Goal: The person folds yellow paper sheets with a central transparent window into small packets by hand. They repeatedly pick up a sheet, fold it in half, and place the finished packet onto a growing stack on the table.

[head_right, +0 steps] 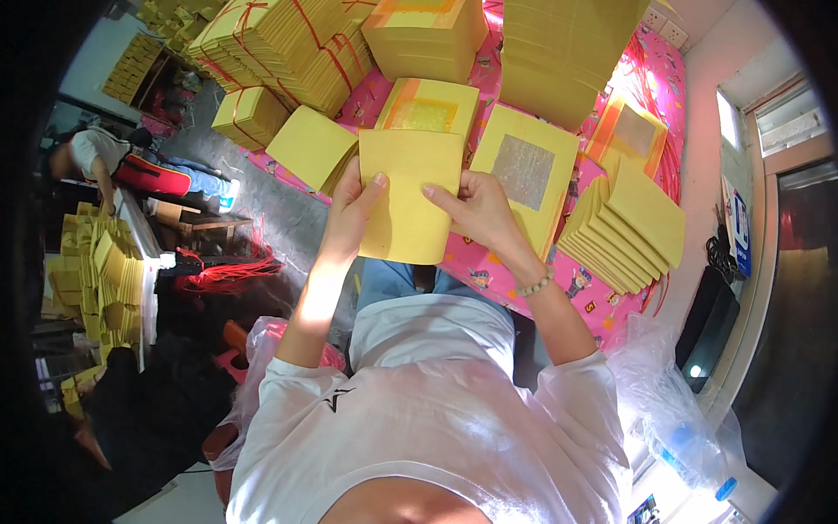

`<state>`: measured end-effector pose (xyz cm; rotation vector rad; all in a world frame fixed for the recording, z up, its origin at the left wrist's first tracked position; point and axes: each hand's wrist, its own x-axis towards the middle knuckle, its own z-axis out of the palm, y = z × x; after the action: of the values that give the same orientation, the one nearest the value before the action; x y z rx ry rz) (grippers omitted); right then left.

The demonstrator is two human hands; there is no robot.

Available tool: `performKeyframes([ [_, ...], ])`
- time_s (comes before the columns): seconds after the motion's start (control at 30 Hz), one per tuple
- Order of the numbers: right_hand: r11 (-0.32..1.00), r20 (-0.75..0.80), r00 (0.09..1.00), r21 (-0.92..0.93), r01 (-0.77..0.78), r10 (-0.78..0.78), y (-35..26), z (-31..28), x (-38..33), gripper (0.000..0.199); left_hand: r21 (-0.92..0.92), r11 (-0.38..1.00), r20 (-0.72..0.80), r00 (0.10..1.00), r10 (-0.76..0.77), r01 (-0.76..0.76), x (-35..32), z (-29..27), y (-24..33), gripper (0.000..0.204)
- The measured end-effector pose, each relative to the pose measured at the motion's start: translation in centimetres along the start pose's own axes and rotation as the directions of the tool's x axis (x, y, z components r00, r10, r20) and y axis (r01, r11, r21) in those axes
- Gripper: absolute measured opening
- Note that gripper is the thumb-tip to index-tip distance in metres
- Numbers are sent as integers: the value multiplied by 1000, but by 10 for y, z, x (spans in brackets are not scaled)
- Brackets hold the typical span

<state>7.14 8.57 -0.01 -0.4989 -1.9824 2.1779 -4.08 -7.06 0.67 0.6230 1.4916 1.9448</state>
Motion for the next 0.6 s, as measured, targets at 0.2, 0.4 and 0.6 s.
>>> performKeyframes([
  [0.2,999,15,1000,42,26,-26,2,1,4,29,-28,1000,-47,999,2,-3,-1,3,5,28],
  [0.4,987,93,991,120,-106,95,4,-1,2,30,46,999,-34,999,-2,3,4,-3,2,38],
  [0.6,967,116,961,-89,-240,250,-13,-3,-6,29,-77,997,-61,997,-37,32,5,-5,1,25],
])
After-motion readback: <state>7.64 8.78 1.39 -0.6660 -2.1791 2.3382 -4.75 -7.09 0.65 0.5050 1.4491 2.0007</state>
